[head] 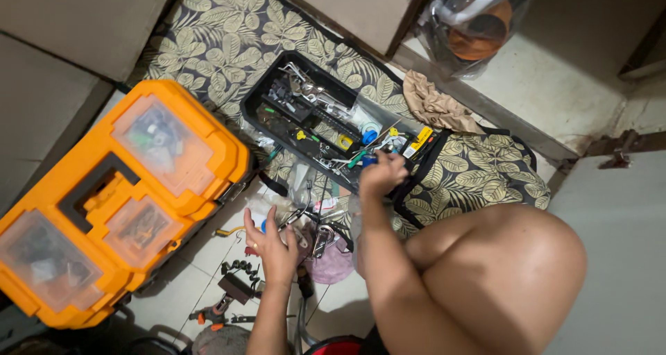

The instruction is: The person sits on the floor and organizes various tools and hardware items into an orange toolbox. They pick up items from the floor and place them into compartments, wipe the toolbox interior with a cloth, and arrange tools such as pliers, screwdrivers, and small parts.

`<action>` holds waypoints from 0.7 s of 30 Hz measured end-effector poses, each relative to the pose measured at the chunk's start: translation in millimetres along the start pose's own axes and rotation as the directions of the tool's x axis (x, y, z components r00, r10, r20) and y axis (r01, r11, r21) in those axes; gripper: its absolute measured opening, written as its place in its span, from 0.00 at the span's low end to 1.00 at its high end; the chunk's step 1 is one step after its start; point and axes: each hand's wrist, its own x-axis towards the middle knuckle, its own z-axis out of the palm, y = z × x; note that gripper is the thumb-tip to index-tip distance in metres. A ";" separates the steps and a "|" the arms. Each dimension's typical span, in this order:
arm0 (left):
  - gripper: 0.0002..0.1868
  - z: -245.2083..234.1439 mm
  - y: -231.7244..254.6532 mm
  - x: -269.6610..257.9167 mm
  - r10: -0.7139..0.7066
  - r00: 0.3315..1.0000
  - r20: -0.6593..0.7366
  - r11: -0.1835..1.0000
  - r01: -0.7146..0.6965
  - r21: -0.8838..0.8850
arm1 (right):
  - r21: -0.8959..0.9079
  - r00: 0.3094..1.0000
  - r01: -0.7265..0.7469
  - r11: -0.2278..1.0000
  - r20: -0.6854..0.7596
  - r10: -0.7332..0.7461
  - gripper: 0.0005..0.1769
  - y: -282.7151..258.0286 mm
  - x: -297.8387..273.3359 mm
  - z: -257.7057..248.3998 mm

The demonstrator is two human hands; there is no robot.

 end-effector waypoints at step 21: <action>0.32 -24.8 -49.1 -28.0 -0.097 0.980 -0.171 0.994 0.105 0.036 | 0.501 0.664 0.357 0.788 0.457 -0.592 0.22 -89.3 -151.0 -64.9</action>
